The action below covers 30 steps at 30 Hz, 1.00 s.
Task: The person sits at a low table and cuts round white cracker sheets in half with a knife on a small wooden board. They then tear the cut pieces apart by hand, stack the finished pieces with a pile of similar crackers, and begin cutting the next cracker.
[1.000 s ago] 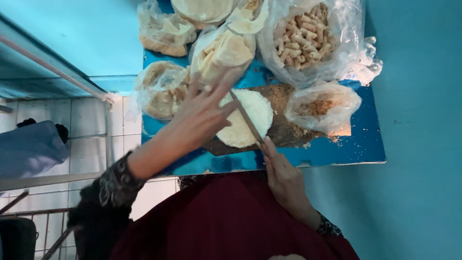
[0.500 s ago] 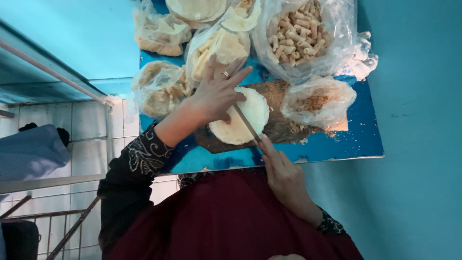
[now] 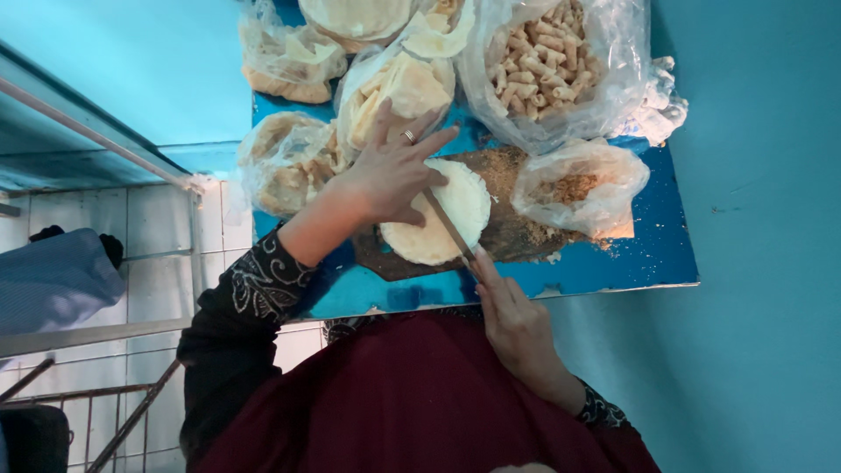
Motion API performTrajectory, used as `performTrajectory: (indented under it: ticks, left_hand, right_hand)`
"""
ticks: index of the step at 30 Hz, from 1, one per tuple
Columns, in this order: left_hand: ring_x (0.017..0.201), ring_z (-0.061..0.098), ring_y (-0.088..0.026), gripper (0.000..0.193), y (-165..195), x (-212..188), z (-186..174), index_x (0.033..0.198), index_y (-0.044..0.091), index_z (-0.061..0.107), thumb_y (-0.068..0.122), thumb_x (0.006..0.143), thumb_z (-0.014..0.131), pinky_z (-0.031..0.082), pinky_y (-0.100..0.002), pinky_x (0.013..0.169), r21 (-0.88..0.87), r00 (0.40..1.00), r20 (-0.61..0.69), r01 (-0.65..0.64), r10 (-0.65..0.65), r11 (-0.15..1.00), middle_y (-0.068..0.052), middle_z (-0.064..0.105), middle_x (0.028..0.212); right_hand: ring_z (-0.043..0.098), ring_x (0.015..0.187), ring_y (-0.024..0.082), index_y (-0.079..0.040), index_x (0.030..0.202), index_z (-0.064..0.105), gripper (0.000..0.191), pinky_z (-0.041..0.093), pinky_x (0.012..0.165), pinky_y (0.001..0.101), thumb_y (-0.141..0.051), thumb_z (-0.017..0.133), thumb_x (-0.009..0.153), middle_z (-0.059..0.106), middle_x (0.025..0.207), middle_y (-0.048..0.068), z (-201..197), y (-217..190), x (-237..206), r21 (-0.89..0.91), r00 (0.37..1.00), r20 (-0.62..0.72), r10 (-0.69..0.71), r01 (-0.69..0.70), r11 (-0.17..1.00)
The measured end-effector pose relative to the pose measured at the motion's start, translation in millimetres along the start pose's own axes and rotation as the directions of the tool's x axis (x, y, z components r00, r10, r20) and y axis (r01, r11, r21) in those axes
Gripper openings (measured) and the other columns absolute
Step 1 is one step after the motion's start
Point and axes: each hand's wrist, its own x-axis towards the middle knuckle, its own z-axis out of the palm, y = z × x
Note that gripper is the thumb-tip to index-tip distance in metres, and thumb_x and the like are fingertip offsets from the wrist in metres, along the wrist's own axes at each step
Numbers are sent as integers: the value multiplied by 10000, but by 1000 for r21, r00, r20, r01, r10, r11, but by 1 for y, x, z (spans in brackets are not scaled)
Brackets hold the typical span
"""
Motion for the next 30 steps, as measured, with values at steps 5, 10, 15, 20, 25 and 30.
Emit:
performTrajectory:
  ticks: [5,10,15,20,25,30]
  left_hand:
    - [1566,76,-303,666,4,2,2,1101,300,797,429,468,960,3,-774,1159,117,999,-37,1,3,993,-26,265,1669]
    - [1569,71,-296,663,6,1,4,1062,325,807,417,424,959,-16,-777,1154,125,997,-75,3,6,992,-10,259,1673]
    - [1580,52,-327,575,10,2,5,983,271,820,426,444,948,-49,-758,1148,254,995,-82,-27,49,967,-31,232,1711]
    - [1596,31,-339,479,14,3,5,909,285,829,431,465,932,-69,-758,1165,302,997,-82,11,14,953,-31,242,1707]
    - [1587,27,-338,487,10,2,5,902,270,831,433,453,929,-70,-761,1142,258,993,-102,-36,64,966,-15,252,1710]
    - [1585,37,-325,520,10,3,6,926,290,832,414,430,929,-69,-760,1149,240,991,-127,-18,49,971,-24,260,1702]
  right_hand:
    - [643,641,276,-83,1477,540,513,518,536,400,-82,661,978,653,862,101,1,1,-2,-64,1000,10,-7,7,998]
    - [599,567,269,-83,1477,546,509,498,494,398,-109,662,982,596,801,100,-1,1,0,-132,997,75,-16,25,991]
    - [586,534,273,-95,1477,533,522,486,467,395,-127,679,977,595,792,100,6,1,11,-204,994,103,-39,59,977]
    - [618,612,281,-124,1498,519,527,494,512,396,-108,663,992,633,850,86,-6,2,8,-128,997,40,-68,73,989]
    - [624,591,275,-116,1478,518,518,495,490,401,-104,653,979,645,842,101,-10,-1,1,-136,996,79,-41,52,989]
    - [626,624,297,-109,1504,511,531,494,516,406,-108,654,992,650,854,117,1,3,11,-69,997,59,-57,61,996]
